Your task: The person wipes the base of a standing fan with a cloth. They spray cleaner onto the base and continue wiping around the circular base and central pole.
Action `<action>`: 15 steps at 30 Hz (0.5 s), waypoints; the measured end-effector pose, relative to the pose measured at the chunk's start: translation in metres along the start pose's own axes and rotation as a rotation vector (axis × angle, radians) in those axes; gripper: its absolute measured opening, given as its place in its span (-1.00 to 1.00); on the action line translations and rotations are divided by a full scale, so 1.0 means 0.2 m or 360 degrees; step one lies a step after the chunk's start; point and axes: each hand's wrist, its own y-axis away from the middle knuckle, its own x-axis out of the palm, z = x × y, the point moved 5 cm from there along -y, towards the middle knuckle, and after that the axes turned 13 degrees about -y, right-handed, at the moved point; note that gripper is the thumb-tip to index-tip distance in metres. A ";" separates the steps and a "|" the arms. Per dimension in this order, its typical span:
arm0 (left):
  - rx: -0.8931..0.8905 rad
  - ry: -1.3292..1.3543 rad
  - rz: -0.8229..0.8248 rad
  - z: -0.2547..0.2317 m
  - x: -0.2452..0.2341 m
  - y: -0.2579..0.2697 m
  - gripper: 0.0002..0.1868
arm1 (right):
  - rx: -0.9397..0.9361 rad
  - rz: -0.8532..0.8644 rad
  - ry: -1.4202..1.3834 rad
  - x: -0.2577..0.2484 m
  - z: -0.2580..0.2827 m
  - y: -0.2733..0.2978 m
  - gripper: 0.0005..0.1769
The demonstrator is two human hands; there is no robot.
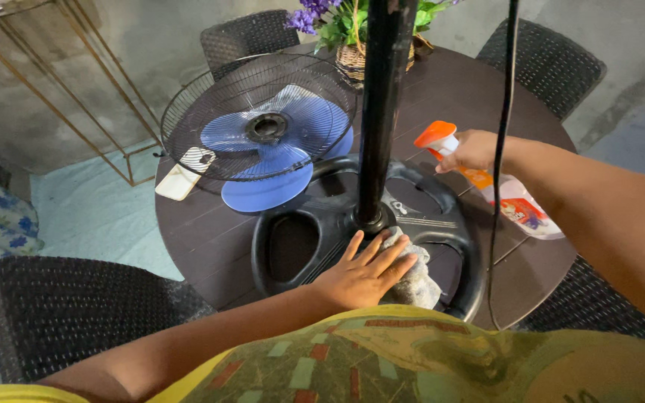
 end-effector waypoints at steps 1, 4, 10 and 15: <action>-0.0012 -0.0095 -0.0053 0.00 0.01 0.00 -0.10 | 0.0070 -0.0018 0.0018 -0.02 -0.03 0.02 -0.23; -0.0032 -0.0196 -0.0125 -0.01 0.01 0.00 -0.13 | 0.0124 -0.0048 0.0063 -0.05 -0.10 0.09 -0.29; -0.0020 -0.0054 -0.0023 -0.01 -0.04 0.00 -0.08 | -0.0105 0.0075 0.0124 -0.04 -0.16 0.19 -0.42; -0.0030 0.0019 0.0099 -0.01 -0.11 -0.01 0.03 | 0.0047 0.0033 0.0457 -0.08 -0.23 0.25 -0.41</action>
